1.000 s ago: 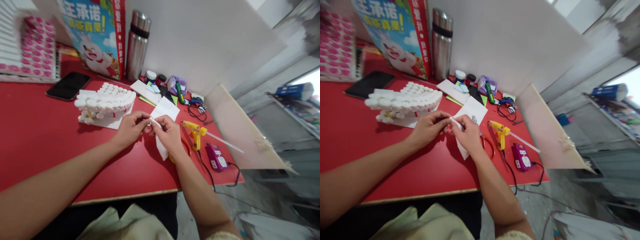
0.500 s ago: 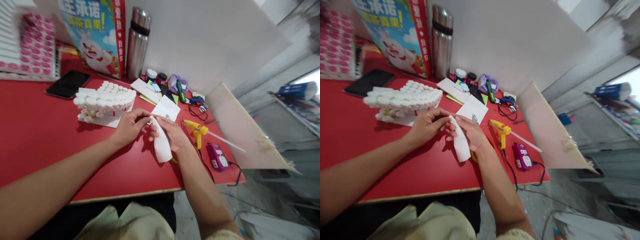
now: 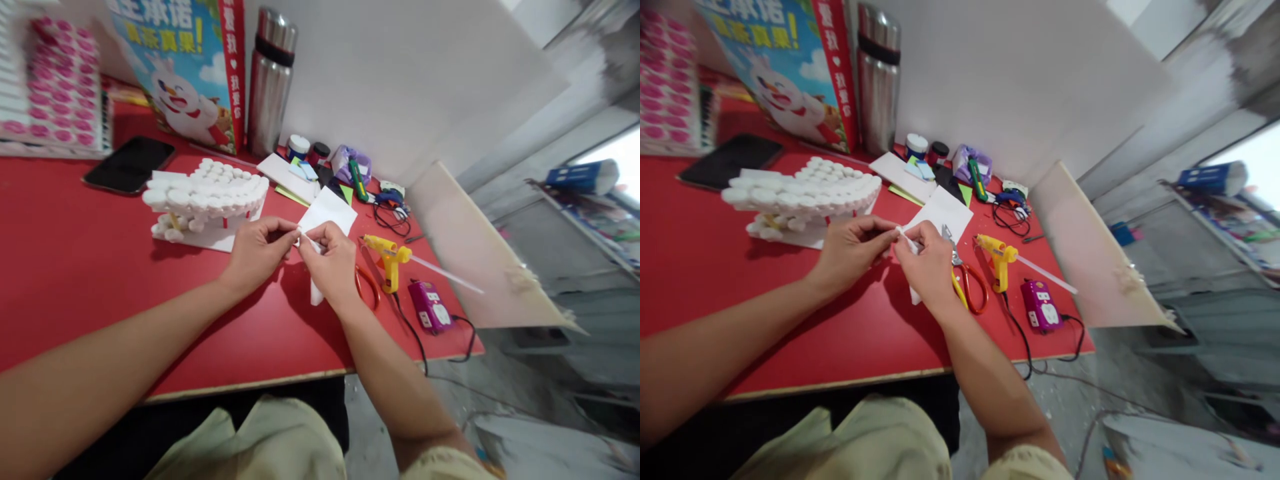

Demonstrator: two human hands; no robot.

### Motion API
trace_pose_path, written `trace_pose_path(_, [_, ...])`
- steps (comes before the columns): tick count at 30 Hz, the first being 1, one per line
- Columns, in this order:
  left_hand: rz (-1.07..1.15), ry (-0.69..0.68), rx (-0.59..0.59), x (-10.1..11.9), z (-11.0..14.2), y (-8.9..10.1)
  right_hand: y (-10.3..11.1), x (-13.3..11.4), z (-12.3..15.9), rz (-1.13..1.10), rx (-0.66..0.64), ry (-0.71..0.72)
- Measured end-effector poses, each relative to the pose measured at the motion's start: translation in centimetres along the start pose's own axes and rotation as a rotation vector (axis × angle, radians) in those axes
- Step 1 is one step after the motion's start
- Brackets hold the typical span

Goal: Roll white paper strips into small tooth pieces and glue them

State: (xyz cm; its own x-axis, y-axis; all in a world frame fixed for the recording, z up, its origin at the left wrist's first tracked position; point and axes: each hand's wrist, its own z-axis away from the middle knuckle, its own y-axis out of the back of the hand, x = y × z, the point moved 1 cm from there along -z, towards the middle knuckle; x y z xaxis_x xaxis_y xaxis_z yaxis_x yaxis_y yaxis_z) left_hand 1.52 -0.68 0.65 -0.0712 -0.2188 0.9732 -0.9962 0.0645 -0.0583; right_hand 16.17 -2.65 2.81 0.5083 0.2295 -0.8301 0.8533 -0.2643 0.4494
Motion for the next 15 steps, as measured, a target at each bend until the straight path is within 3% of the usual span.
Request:
trace_pose_path(3, [-0.080, -0.191, 0.040, 0.07, 0.36, -0.14, -0.08, -0.37, 0.38, 0.066, 0.024, 0.074])
trace_pose_path(7, [-0.186, -0.421, 0.023, -0.25, 0.65, -0.16, -0.10, -0.14, 0.57, -0.083, -0.047, 0.018])
trace_pose_path(15, [-0.257, -0.555, 0.018, -0.60, 1.05, -0.29, 0.22, 0.12, 0.30, -0.261, -0.053, -0.073])
